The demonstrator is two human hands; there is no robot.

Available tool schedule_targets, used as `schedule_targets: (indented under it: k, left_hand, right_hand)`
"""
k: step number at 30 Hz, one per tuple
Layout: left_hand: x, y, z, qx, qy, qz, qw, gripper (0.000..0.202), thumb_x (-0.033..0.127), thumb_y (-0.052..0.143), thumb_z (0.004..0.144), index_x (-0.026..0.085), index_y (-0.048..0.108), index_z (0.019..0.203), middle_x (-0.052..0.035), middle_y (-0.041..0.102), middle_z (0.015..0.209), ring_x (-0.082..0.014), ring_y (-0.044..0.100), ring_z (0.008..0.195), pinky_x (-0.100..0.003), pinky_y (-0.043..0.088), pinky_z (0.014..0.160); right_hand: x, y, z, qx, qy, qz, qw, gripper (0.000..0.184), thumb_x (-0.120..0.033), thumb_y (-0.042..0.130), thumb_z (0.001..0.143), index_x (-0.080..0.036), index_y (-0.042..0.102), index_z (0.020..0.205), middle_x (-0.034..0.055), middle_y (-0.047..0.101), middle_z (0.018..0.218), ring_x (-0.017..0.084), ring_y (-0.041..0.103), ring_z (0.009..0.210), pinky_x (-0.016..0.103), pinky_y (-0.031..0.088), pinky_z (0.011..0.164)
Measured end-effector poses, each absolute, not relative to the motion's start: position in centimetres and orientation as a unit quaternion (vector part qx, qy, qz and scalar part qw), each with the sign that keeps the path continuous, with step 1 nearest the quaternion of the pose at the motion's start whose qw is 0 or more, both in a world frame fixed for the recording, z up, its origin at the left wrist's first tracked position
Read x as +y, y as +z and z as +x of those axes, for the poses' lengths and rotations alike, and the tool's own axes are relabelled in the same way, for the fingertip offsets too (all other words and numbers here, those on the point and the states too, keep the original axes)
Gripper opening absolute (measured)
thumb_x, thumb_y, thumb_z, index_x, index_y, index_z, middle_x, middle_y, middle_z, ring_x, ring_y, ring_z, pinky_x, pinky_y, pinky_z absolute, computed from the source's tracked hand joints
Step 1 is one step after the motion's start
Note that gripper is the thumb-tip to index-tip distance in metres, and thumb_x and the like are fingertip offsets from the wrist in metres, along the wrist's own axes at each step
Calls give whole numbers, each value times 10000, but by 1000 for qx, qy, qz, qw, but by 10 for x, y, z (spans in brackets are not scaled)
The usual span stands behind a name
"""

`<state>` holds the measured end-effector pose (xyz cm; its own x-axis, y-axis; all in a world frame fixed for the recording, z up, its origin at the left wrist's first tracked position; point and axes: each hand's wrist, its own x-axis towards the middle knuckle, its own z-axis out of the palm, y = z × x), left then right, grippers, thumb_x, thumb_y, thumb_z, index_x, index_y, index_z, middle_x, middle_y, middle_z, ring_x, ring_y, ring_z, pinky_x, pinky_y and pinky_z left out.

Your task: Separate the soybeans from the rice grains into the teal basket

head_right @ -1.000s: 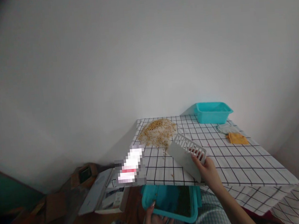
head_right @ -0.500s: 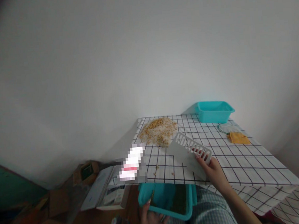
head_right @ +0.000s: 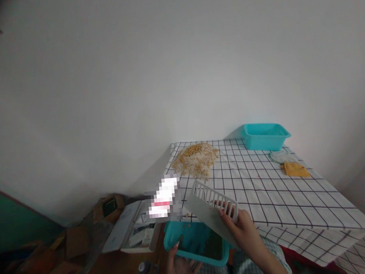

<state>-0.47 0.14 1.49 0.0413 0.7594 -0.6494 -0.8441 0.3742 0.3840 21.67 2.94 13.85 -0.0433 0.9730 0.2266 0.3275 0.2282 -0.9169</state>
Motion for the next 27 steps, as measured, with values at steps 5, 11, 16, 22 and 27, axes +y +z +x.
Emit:
schedule_targets:
  k: [5,11,16,22,27]
  left_hand:
    - [1,9,-10,395,564,-58,723,632,352,624,787,300,417,1382,-71,749,1016,-318,699,957,-488,484,874]
    - [1,15,-10,406,554,-67,723,670,327,614,801,273,367,1421,-87,765,949,-311,716,892,-481,491,856]
    - [1,24,-10,405,549,-78,727,683,335,608,803,293,357,1437,-67,776,933,-311,715,914,-479,482,886]
    - [2,13,-12,406,551,-90,723,700,352,597,806,321,332,1453,-65,776,941,-308,714,895,-478,459,908]
    - [4,10,-11,413,535,-82,732,704,381,608,801,295,347,1449,-100,758,1010,-315,707,930,-479,451,925]
  right_hand:
    - [34,141,219,-625,329,-517,484,369,-456,552,916,-221,722,1144,73,742,1091,291,696,973,367,556,833]
    - [40,142,204,-638,341,-509,466,399,-477,529,919,-207,725,1137,78,752,1044,292,702,932,381,554,836]
    - [50,150,215,-653,327,-496,469,384,-471,532,916,-219,726,1130,74,752,1046,290,696,945,371,556,802]
    - [97,157,263,-651,159,-574,470,450,-545,472,905,-195,753,918,31,719,702,257,662,662,315,499,576]
    - [105,153,277,-701,127,-572,408,474,-558,437,912,-201,696,740,0,611,539,185,544,497,280,399,489]
